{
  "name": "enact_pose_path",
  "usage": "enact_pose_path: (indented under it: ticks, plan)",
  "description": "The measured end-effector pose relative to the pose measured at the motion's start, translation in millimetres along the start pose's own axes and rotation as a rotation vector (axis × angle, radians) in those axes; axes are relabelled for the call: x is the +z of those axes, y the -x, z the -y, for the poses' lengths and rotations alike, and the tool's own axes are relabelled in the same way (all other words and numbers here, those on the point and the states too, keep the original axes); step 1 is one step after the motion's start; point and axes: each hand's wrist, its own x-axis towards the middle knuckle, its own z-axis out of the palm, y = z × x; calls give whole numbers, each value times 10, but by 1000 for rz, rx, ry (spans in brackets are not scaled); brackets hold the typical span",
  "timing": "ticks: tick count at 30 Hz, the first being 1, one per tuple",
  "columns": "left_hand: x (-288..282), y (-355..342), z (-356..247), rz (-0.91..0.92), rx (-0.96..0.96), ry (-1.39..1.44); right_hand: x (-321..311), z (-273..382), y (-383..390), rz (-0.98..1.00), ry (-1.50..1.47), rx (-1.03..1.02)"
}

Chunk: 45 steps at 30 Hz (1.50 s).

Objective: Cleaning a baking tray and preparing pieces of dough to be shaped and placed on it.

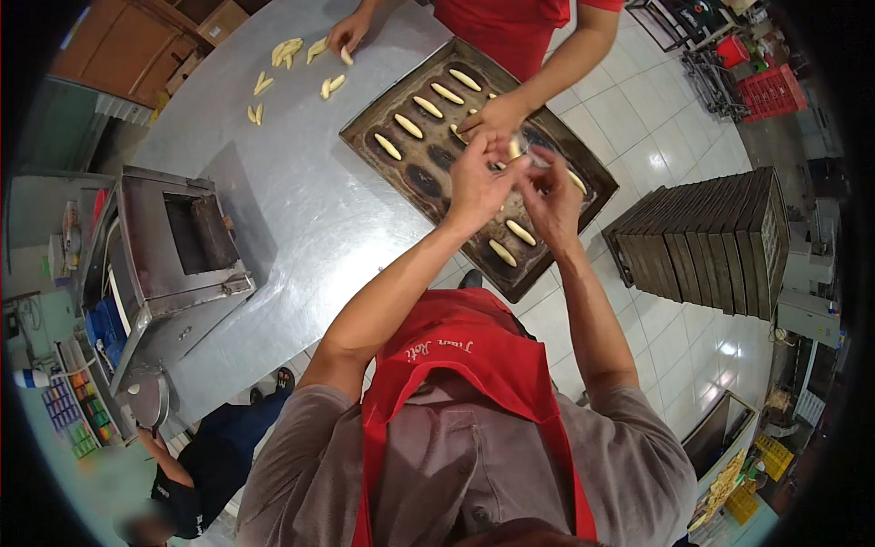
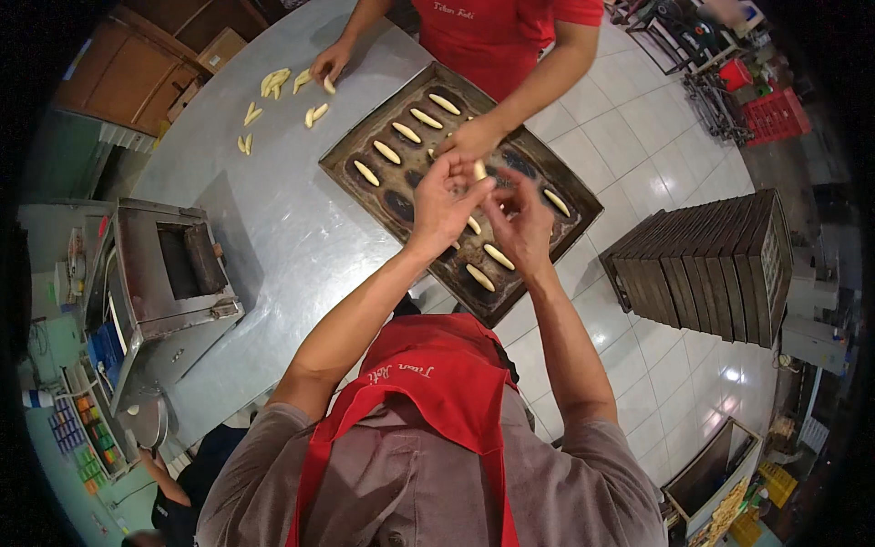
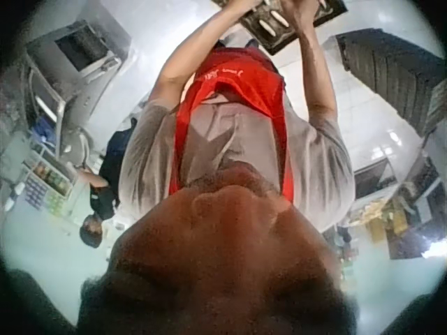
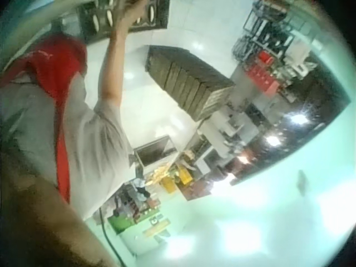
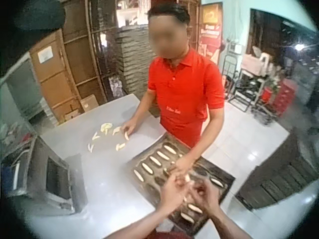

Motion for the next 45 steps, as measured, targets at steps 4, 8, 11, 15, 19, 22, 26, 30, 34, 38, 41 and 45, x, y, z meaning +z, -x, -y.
enact_pose_path:
  ticks: [4,8,11,15,19,22,26,30,34,38,41,45]
  plan:
    - [-114,-20,-225,143,342,-608,94,-591,-404,-348,177,-292]
    - [-704,534,289,481,321,-1072,74,-985,-442,55,706,-176]
    - [-803,899,444,524,360,-1380,269,-623,-183,84,402,-208]
    - [-775,951,299,607,195,-1398,698,-614,138,123,487,-106]
    - [-816,972,309,577,192,-1340,787,-587,95,135,475,-155]
    - [-855,954,198,465,289,-1252,672,-491,64,98,479,-186]
    - [-1425,732,-54,158,340,-1121,434,-303,251,26,494,-195]
    - [-2741,-35,279,-310,175,-1150,284,-53,653,86,428,31]
    - [-4485,-1137,526,-650,-168,-1142,488,347,911,185,378,119]
    - [-4859,-1768,563,-802,-344,-1407,649,417,1144,219,363,68]
    - [-4728,-1959,487,-771,-269,-1457,787,600,1149,262,283,159]
    - [-4643,-1665,536,-667,-97,-831,1234,712,774,407,164,68]
